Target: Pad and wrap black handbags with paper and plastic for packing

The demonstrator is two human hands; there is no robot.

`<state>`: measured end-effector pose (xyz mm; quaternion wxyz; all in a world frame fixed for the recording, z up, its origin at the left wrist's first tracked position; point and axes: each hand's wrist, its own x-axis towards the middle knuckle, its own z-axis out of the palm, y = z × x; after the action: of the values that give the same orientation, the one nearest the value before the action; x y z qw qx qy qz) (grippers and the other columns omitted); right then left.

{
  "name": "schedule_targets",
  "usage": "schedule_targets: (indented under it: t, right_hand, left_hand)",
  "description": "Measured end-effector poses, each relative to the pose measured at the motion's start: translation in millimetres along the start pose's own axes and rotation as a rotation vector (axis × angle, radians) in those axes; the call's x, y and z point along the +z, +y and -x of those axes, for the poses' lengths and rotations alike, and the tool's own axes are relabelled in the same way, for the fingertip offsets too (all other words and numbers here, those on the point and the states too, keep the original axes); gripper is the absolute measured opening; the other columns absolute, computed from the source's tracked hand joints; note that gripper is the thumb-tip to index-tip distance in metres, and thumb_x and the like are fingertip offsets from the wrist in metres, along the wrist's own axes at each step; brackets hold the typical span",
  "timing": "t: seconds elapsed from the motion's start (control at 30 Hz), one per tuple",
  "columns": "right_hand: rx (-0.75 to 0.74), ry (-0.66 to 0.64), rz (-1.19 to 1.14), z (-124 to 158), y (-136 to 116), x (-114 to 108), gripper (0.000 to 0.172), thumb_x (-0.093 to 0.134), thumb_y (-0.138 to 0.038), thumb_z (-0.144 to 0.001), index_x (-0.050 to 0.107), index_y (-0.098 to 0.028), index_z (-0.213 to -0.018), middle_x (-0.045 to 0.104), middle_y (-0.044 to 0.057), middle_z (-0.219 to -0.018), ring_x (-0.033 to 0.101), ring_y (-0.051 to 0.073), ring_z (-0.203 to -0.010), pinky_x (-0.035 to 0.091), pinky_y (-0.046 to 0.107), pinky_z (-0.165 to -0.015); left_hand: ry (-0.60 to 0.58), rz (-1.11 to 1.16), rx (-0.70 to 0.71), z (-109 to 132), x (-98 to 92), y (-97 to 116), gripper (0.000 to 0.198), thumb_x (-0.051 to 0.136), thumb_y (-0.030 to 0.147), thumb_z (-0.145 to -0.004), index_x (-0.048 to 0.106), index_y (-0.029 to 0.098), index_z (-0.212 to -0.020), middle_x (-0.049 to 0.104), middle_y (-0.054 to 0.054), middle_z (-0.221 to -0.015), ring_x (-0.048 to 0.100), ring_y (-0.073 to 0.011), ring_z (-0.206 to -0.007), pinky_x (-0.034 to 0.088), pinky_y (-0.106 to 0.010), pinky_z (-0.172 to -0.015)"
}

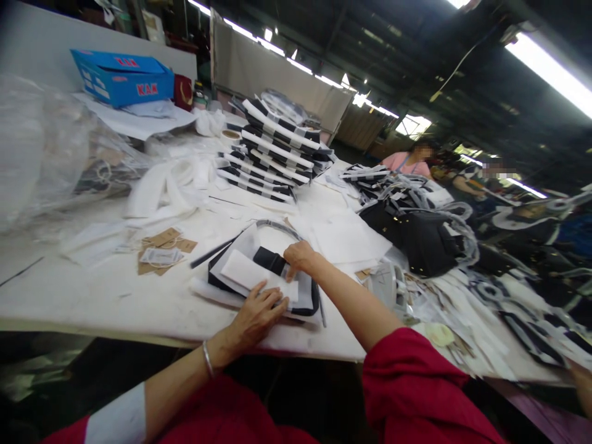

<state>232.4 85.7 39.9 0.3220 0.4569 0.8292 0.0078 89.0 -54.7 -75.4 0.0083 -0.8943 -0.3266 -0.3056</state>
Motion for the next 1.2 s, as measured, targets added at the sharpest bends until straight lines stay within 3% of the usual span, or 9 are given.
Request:
schedule_targets:
  t: [0.2,0.33,0.47,0.57,0.67,0.77,0.97,1.1,1.2]
  right_hand:
    - [0.318,0.321,-0.181,38.6,15.1,19.7,0.024,0.072,-0.041,-0.081,0.071,-0.024,-0.098,0.072,0.006,-0.106,0.065,0.021,-0.097,0.044,0.028,-0.078]
    - [0.252,0.393,-0.437,57.3,-8.9,40.8,0.015,0.063,-0.034,-0.088,0.072,-0.024,-0.092,0.072,0.002,-0.098,0.064,0.017,-0.090,0.043,0.025,-0.075]
    - [0.236,0.391,-0.433,65.7,-30.7,51.2,0.016,0.059,-0.024,-0.089,0.075,-0.022,-0.086,0.074,0.006,-0.093,0.065,0.020,-0.093,0.044,0.029,-0.083]
    - [0.223,0.652,-0.589,72.1,-46.2,52.4,0.019,0.056,-0.028,-0.090,0.074,-0.022,-0.087,0.074,0.006,-0.092,0.065,0.021,-0.091,0.046,0.032,-0.087]
    - [0.205,0.928,-0.943,72.7,-71.5,62.3,0.027,0.052,-0.038,-0.092,0.073,-0.021,-0.093,0.074,0.006,-0.096,0.067,0.021,-0.090,0.050,0.034,-0.087]
    - [0.272,1.030,-1.179,65.1,-97.4,82.0,0.035,0.049,-0.045,-0.092,0.073,-0.020,-0.094,0.075,0.007,-0.098,0.068,0.022,-0.091,0.053,0.036,-0.086]
    - [0.197,1.092,-1.104,54.6,-111.3,106.4,0.029,0.052,-0.041,-0.093,0.072,-0.021,-0.101,0.073,0.008,-0.106,0.066,0.022,-0.101,0.051,0.040,-0.095]
    - [0.152,1.130,-0.893,56.9,-112.6,107.9,0.028,0.053,-0.038,-0.095,0.069,-0.021,-0.111,0.070,0.009,-0.111,0.062,0.023,-0.107,0.048,0.040,-0.098]
    - [0.132,1.123,-0.739,59.2,-115.1,105.7,0.033,0.049,-0.037,-0.098,0.063,-0.021,-0.123,0.067,0.009,-0.115,0.060,0.022,-0.109,0.048,0.040,-0.098]
  left_hand:
    - [0.050,-0.019,0.009,-0.2,2.4,-0.1,0.027,0.047,0.018,-0.096,0.054,0.020,-0.122,0.062,-0.007,-0.110,0.054,-0.0229,-0.116,0.030,-0.051,-0.112]
    - [0.041,-0.011,0.003,-0.8,4.7,-0.3,0.027,0.048,0.020,-0.097,0.053,0.020,-0.123,0.062,-0.007,-0.110,0.054,-0.0224,-0.116,0.029,-0.051,-0.112]
    - [0.024,-0.013,-0.003,-1.9,1.1,0.8,0.026,0.047,0.019,-0.097,0.054,0.020,-0.122,0.062,-0.006,-0.106,0.055,-0.0214,-0.113,0.030,-0.051,-0.112]
    - [-0.008,-0.008,-0.014,-1.9,-2.2,2.1,0.025,0.048,0.019,-0.096,0.054,0.021,-0.121,0.062,-0.006,-0.108,0.055,-0.0212,-0.114,0.030,-0.051,-0.113]
    - [-0.032,0.007,-0.034,-1.4,-1.9,1.9,0.025,0.049,0.019,-0.096,0.056,0.020,-0.119,0.064,-0.007,-0.109,0.057,-0.0209,-0.112,0.030,-0.049,-0.115]
    - [-0.006,0.041,-0.009,-1.4,-4.1,-1.3,0.027,0.047,0.017,-0.096,0.056,0.016,-0.122,0.065,-0.008,-0.114,0.056,-0.0204,-0.116,0.030,-0.046,-0.116]
    - [0.086,0.121,0.096,10.1,-54.3,-26.0,0.025,0.044,0.015,-0.098,0.059,0.017,-0.118,0.066,-0.006,-0.117,0.058,-0.0158,-0.116,0.038,-0.036,-0.113]
    - [0.298,-0.013,-0.123,47.1,-94.1,-61.8,0.040,0.054,0.020,-0.094,0.049,0.024,-0.134,0.058,-0.010,-0.131,0.051,-0.0235,-0.128,0.040,-0.047,-0.111]
    - [0.310,-0.019,-0.355,79.6,-103.3,-82.9,0.055,0.062,0.031,-0.090,0.042,0.025,-0.141,0.054,-0.012,-0.135,0.052,-0.0270,-0.127,0.045,-0.047,-0.107]
